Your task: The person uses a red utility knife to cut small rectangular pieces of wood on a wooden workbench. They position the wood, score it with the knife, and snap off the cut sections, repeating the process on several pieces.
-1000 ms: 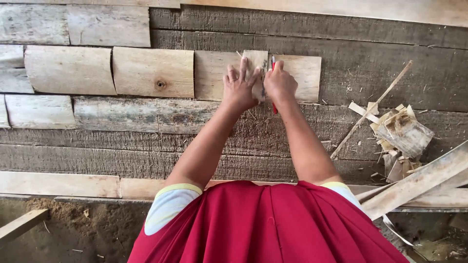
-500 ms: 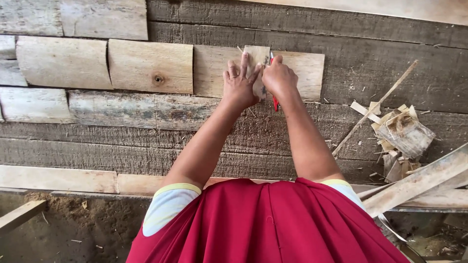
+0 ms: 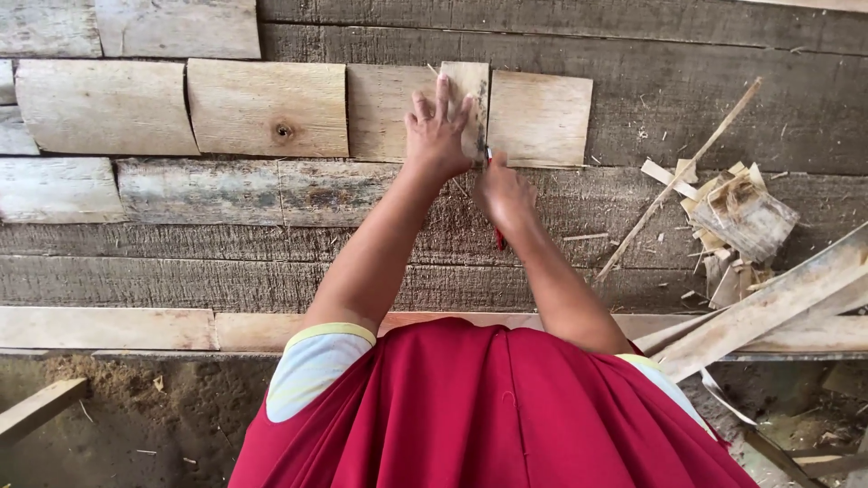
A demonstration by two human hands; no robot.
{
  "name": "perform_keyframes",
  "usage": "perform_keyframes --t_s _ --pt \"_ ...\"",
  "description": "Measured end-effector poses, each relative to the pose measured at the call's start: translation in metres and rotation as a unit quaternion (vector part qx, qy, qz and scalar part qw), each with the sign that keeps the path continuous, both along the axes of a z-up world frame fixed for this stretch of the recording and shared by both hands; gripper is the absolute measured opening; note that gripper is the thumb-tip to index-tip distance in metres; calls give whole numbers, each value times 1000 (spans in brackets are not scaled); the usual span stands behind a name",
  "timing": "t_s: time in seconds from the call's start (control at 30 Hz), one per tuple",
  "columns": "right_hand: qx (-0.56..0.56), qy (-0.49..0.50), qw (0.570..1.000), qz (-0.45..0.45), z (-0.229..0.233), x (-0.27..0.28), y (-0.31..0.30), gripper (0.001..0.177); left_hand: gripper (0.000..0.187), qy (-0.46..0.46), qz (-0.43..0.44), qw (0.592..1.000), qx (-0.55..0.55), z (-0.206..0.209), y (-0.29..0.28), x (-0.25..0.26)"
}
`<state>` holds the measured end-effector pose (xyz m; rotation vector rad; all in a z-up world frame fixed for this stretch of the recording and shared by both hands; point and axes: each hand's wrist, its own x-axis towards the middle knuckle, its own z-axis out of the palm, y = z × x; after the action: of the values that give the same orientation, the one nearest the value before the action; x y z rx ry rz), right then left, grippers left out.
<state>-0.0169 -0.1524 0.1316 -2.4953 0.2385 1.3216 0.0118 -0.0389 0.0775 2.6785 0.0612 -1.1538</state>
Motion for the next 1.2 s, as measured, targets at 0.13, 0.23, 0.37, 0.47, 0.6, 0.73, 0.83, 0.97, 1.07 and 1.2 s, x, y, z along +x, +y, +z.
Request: perform_keyframes --t_s 0.13,0.23,0.37,0.47,0.6,0.73,0.83,0.97,1.07,1.2 --pt "14 -5 1000 -21 -5 -2 -4 43 83 -24 -51 998 37 -5 -6 3" --pt "19 -11 1000 -20 -12 0 -7 37 85 14 -64 996 57 15 -14 9" --pt "25 -50 998 22 -41 -19 -15 48 95 58 -65 993 84 28 -19 15" --pt "34 -110 993 40 -63 -33 -23 44 106 71 -55 992 88 24 -24 15" --pt "39 -136 988 69 -72 -42 -27 55 105 62 -68 992 84 19 -25 11" --pt "78 -138 987 24 -67 -42 -30 34 109 71 -68 991 88 21 -29 17" --pt "17 -117 991 56 -75 -47 -28 49 108 86 -80 988 96 27 -27 17" --pt "26 -126 991 36 -82 -44 -32 46 105 71 -56 993 82 22 -30 19" --pt "42 -117 992 23 -100 -51 -42 47 104 77 -56 992 79 23 -29 14" --pt "43 -148 988 3 -96 -53 -37 26 109 83 -35 994 65 29 -26 15"
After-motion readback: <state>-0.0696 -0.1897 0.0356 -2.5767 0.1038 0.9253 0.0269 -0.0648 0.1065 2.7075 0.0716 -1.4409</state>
